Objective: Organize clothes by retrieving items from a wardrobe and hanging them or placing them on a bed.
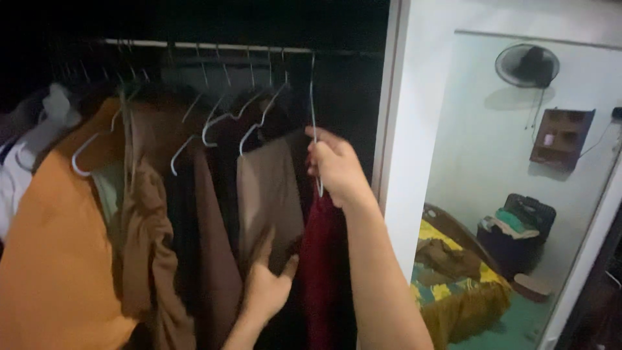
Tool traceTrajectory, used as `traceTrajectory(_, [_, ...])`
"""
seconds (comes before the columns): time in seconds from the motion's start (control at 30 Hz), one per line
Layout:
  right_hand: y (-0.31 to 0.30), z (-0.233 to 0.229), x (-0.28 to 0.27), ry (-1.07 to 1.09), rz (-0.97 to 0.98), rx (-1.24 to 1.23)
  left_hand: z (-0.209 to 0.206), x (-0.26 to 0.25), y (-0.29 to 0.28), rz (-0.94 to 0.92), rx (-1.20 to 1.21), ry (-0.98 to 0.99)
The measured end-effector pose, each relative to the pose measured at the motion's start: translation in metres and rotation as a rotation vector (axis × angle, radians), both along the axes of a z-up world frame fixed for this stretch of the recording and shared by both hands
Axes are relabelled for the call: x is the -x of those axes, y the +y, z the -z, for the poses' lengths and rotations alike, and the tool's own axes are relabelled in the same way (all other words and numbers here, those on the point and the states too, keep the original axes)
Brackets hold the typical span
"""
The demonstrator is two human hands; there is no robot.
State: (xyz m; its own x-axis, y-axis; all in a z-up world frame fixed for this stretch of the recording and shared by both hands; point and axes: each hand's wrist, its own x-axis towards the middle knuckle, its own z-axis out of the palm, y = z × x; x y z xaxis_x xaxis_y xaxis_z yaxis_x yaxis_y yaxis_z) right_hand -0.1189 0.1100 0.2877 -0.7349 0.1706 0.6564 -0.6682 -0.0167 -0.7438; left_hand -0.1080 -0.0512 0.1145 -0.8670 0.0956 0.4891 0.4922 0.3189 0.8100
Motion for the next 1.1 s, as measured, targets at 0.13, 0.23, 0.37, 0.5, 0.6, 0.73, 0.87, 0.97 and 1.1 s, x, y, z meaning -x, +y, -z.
traceTrajectory(0.13, [-0.005,-0.013,-0.003,-0.036,0.099,-0.071,0.001,0.007,0.002,0.011,-0.027,-0.068])
traceTrajectory(0.23, [-0.003,-0.022,-0.005,-0.059,0.178,-0.080,0.013,0.023,0.004,-0.013,-0.023,-0.084])
traceTrajectory(0.37, [0.004,-0.029,0.011,-0.011,0.115,-0.058,0.008,0.024,0.009,-0.079,0.023,-0.130])
traceTrajectory(0.5, [-0.014,-0.044,0.009,-0.087,0.194,-0.095,0.007,0.026,0.015,-0.122,0.055,-0.257])
traceTrajectory(0.6, [-0.014,-0.047,0.027,-0.187,0.326,-0.198,0.009,0.027,0.018,-0.132,0.086,-0.324])
traceTrajectory(0.73, [-0.004,-0.046,0.070,-0.098,0.212,-0.200,0.015,0.031,0.020,-0.162,0.156,-0.284])
traceTrajectory(0.87, [-0.002,-0.048,0.083,-0.092,0.169,-0.243,0.029,0.049,0.020,-0.201,0.237,-0.218])
traceTrajectory(0.97, [-0.007,-0.055,0.063,-0.121,0.215,-0.255,0.026,0.047,0.018,-0.176,0.192,-0.224])
traceTrajectory(1.1, [0.007,-0.061,0.083,-0.061,0.145,-0.185,0.022,0.039,0.016,-0.150,0.129,-0.246])
